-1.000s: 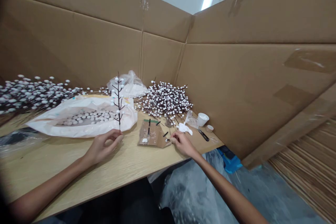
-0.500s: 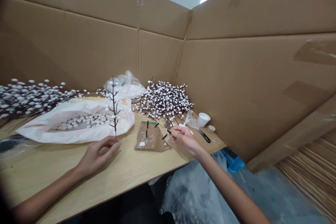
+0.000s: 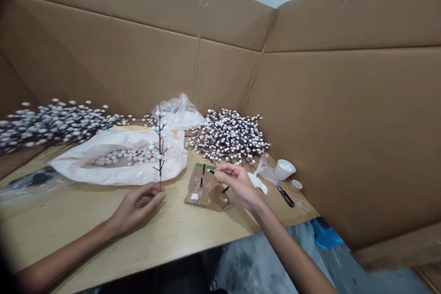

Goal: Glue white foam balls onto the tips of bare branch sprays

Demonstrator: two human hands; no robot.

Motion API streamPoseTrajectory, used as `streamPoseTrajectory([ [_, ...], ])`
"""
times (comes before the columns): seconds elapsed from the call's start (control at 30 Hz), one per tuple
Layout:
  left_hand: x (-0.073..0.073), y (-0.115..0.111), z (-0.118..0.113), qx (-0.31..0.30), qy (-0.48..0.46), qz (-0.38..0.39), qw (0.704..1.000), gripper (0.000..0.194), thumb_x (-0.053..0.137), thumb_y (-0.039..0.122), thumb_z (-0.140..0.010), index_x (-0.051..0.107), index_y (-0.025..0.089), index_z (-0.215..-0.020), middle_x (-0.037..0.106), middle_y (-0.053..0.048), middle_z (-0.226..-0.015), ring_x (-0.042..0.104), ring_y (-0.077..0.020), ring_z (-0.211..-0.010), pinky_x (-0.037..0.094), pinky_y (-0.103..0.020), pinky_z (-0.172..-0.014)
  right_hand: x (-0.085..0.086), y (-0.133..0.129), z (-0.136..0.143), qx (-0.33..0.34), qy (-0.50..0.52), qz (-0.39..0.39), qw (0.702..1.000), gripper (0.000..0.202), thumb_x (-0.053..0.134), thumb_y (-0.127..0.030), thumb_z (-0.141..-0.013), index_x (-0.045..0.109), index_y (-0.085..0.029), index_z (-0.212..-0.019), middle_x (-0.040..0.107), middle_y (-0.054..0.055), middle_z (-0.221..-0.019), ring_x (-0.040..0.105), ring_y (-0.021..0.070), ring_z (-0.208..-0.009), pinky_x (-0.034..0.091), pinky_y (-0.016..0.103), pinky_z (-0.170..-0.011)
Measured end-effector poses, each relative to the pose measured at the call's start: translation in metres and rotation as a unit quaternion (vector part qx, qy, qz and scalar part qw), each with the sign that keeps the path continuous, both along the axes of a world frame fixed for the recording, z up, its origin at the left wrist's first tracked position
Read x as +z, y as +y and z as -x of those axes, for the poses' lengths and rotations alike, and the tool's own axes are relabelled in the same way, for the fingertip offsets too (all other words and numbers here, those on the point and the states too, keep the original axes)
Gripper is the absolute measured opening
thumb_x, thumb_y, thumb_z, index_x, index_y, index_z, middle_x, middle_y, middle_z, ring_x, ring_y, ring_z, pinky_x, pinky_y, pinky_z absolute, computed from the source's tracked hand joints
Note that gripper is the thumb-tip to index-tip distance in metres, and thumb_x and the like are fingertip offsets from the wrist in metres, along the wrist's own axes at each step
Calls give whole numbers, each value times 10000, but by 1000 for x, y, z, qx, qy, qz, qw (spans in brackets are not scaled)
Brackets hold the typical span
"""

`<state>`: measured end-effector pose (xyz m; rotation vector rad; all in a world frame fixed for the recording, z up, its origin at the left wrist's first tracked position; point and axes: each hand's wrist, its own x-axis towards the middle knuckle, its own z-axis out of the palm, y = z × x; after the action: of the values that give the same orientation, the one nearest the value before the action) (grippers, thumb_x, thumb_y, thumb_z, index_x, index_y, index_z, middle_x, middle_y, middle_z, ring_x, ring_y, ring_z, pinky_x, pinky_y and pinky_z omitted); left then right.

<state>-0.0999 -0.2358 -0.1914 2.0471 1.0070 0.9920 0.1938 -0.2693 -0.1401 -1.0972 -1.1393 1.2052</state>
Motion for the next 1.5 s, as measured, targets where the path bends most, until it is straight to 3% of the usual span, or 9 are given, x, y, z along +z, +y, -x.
streamPoseTrajectory([
  [0.2,4,-2,-4,2,-5,-20,1000,166,542,309,-864,606,160,-899,653,-18,-736,614,-136,-666,498,-226,-622,-10,-6,33,-39,-59,-66,995,221,772,-340,-662,722,-188,-813,724,56,-860,646,176,-792,505,295,-749],
  [0.37,2,-1,-6,-13,-12,-21,1000,175,533,320,-874,599,158,-884,648,-13,-709,608,-132,-650,478,-214,-594,-8,-15,55,-87,-68,-108,988,186,773,-311,-661,720,-198,-798,724,41,-847,652,165,-789,507,288,-763],
  [0.73,1,5,-4,-24,-32,-23,999,143,535,298,-872,585,164,-873,626,-6,-694,584,-137,-646,450,-224,-608,3,-26,73,-115,-65,-134,982,190,793,-291,-614,713,-195,-758,719,42,-803,650,167,-754,524,294,-731],
  [1.03,-3,4,-4,-7,-57,2,998,181,544,327,-878,591,154,-862,621,-13,-700,579,-135,-640,445,-213,-583,-1,4,95,-114,-39,-180,976,157,720,-293,-719,709,-201,-846,724,43,-844,657,165,-789,524,289,-747],
  [1.33,-1,5,-2,20,-77,5,997,162,537,297,-877,598,149,-849,620,-20,-742,586,-138,-684,468,-238,-663,27,40,128,-7,-26,-254,967,125,692,-273,-744,696,-191,-839,706,35,-786,642,140,-692,529,271,-677],
  [1.5,-3,4,-4,35,-88,33,995,168,578,316,-857,604,151,-839,630,-22,-736,590,-140,-676,474,-236,-651,12,42,121,-6,-26,-207,978,105,680,-282,-765,687,-193,-821,672,9,-684,616,127,-623,500,245,-598],
])
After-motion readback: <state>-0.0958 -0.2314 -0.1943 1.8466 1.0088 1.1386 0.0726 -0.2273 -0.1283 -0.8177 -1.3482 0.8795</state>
